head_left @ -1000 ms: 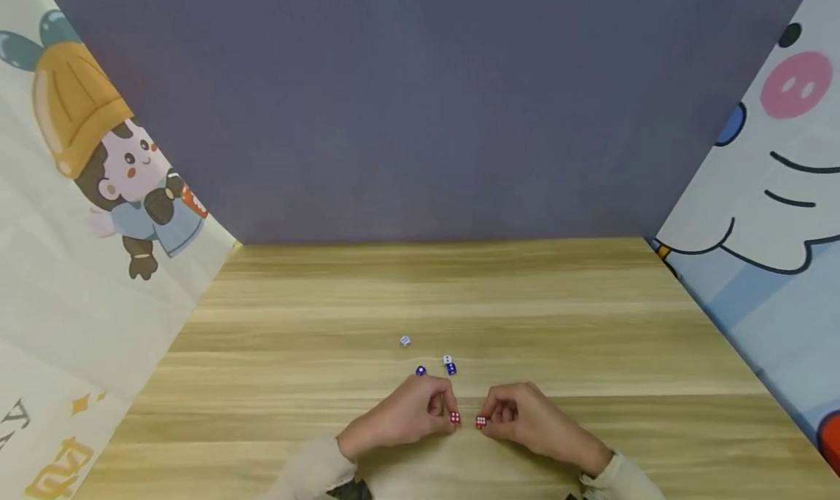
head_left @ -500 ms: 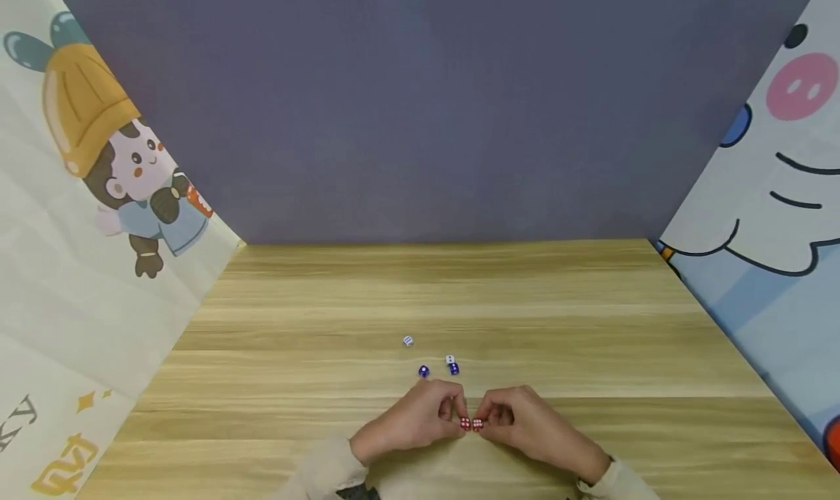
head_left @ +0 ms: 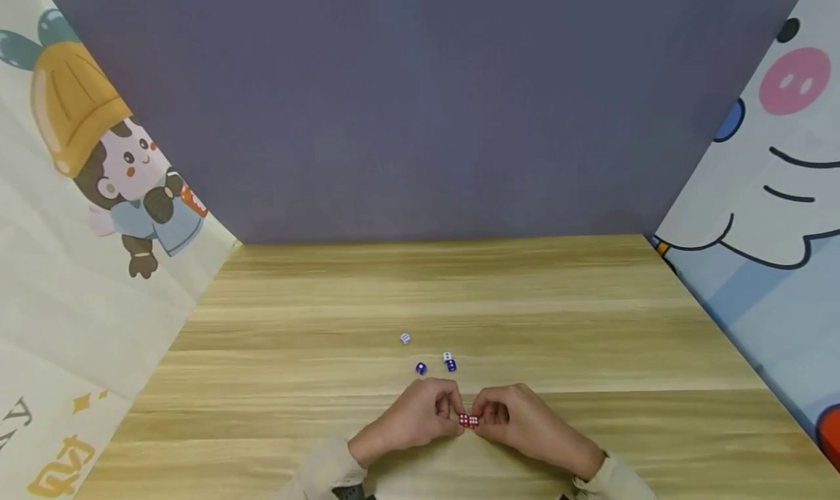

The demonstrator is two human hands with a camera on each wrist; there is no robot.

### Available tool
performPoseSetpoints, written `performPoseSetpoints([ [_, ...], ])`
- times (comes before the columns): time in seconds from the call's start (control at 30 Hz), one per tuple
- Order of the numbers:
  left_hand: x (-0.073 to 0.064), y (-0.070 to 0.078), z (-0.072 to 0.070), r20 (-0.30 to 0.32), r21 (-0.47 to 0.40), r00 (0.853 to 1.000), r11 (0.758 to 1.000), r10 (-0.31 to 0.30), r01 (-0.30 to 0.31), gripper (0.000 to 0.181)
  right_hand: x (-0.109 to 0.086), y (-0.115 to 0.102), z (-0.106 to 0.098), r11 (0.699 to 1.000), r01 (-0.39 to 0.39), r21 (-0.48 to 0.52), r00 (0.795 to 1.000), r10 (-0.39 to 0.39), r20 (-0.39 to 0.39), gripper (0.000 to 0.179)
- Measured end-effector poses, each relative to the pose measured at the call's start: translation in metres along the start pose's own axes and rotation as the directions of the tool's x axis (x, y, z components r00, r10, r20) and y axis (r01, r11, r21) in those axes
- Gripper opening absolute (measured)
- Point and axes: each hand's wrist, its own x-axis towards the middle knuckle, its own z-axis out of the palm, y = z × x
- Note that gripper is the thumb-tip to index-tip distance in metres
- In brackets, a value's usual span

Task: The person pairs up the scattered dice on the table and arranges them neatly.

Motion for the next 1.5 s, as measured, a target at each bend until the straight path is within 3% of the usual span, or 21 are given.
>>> performPoseSetpoints([
  [0.2,-0.001,-0.003,0.001,-0.015,-0.076,0.999,0.996,-0.044,0.042,0.02,0.001,0.0,0.0,1.0,-0.02,-0.01,1.0,0.02,0.004,0.012],
  [0.67,-0.001,-0.005,0.003,-0.023,-0.119,0.998,0.992,-0.05,0.047,0.02,-0.001,0.0,-0.002,0.999,-0.031,-0.012,0.999,0.031,0.018,0.012],
  [1.07,-0.001,-0.008,0.001,-0.014,-0.126,0.999,0.991,-0.035,0.033,0.021,-0.001,-0.002,-0.003,1.0,-0.011,-0.019,0.999,0.012,0.046,0.016],
  [1.3,-0.004,-0.01,0.005,-0.006,-0.125,1.0,0.992,-0.024,0.023,0.021,-0.006,0.003,-0.01,1.0,0.008,0.03,0.993,-0.011,0.114,0.035],
  [1.5,-0.002,-0.011,0.003,-0.021,-0.093,1.0,0.996,-0.001,-0.001,0.022,0.008,0.005,-0.018,1.0,-0.003,-0.021,0.999,0.004,0.051,0.033],
])
